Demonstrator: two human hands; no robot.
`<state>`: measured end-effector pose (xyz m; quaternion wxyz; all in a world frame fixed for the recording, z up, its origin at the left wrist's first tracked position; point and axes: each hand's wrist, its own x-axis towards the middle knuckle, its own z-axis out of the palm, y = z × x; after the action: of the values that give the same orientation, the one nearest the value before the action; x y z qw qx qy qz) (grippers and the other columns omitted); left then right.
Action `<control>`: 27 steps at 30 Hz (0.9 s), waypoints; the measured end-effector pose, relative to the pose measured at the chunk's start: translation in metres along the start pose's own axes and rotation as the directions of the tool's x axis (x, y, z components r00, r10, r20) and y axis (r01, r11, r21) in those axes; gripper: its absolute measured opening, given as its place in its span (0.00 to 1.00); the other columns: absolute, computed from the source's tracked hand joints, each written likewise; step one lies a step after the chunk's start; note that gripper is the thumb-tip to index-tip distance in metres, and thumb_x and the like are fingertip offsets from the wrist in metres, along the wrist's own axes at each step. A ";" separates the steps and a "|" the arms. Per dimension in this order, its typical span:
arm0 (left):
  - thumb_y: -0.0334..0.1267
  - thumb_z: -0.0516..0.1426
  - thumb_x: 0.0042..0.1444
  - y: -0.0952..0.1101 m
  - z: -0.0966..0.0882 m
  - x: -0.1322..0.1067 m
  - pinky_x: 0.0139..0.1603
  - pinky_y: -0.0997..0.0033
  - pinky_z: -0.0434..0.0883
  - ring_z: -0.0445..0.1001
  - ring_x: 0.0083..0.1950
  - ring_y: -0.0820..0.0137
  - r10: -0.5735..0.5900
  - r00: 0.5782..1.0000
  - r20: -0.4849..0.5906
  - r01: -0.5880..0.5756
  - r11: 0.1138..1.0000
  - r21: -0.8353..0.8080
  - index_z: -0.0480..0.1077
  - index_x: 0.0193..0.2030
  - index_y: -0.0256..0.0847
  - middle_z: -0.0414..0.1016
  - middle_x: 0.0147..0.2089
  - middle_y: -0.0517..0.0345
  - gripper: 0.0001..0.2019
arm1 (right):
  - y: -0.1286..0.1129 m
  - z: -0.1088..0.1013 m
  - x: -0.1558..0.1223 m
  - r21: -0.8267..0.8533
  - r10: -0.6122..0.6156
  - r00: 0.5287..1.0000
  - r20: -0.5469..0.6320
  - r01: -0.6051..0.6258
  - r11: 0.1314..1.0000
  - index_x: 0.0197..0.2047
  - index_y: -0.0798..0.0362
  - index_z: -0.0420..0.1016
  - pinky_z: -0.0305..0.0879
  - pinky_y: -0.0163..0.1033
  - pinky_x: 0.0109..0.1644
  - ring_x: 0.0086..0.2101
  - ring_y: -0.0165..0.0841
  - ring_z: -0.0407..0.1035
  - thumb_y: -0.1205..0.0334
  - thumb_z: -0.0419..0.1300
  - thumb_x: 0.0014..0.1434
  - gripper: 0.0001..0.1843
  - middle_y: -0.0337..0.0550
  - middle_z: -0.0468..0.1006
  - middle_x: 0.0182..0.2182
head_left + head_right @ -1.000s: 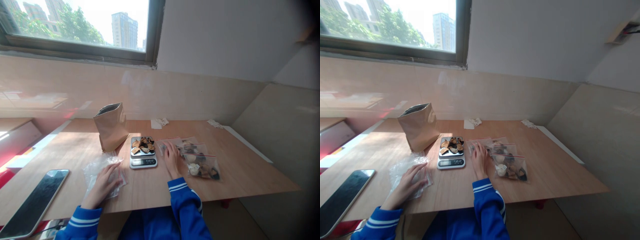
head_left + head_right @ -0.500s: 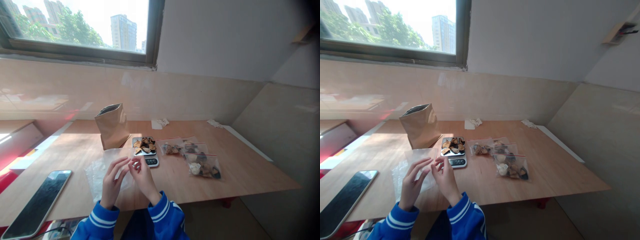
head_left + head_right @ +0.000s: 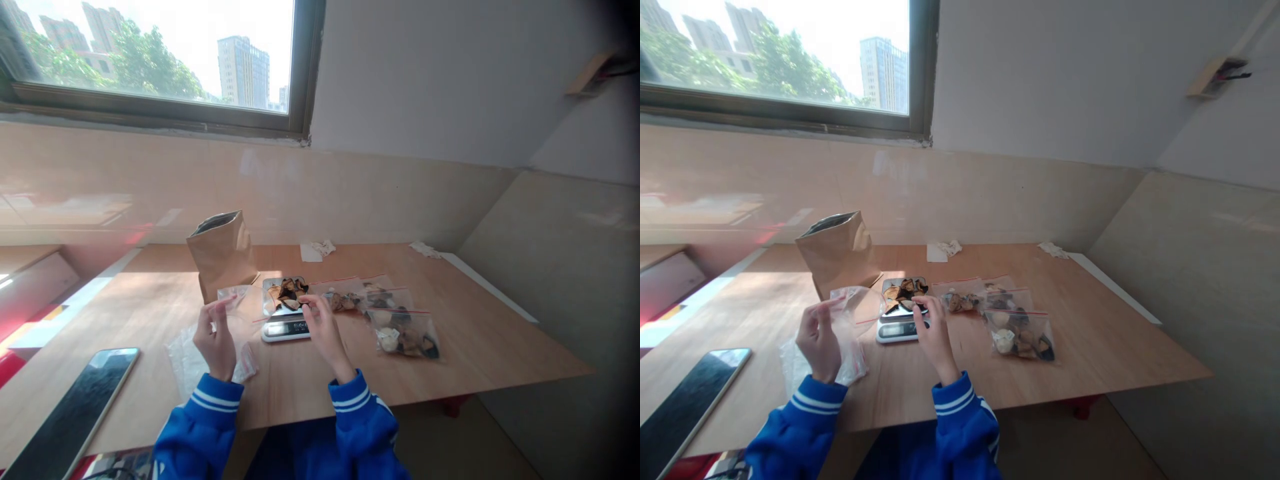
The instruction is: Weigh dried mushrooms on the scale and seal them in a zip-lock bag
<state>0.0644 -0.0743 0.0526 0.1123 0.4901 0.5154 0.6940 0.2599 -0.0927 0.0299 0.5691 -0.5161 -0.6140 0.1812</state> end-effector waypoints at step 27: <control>0.49 0.39 0.64 -0.050 0.034 -0.020 0.56 0.56 0.69 0.74 0.53 0.61 -0.245 0.968 0.050 0.250 0.945 -0.213 0.63 0.47 0.39 0.73 0.52 0.39 0.19 | 0.046 0.005 0.009 -0.325 -0.142 0.972 0.188 0.198 0.925 0.49 0.50 0.75 0.66 0.48 0.55 0.48 0.39 0.67 0.71 0.52 0.62 0.16 0.47 0.75 0.45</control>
<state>0.0834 -0.0446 -0.0002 0.2573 0.4141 0.4925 0.7210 0.2767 -0.0645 -0.0045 0.4332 -0.5352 -0.7224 0.0629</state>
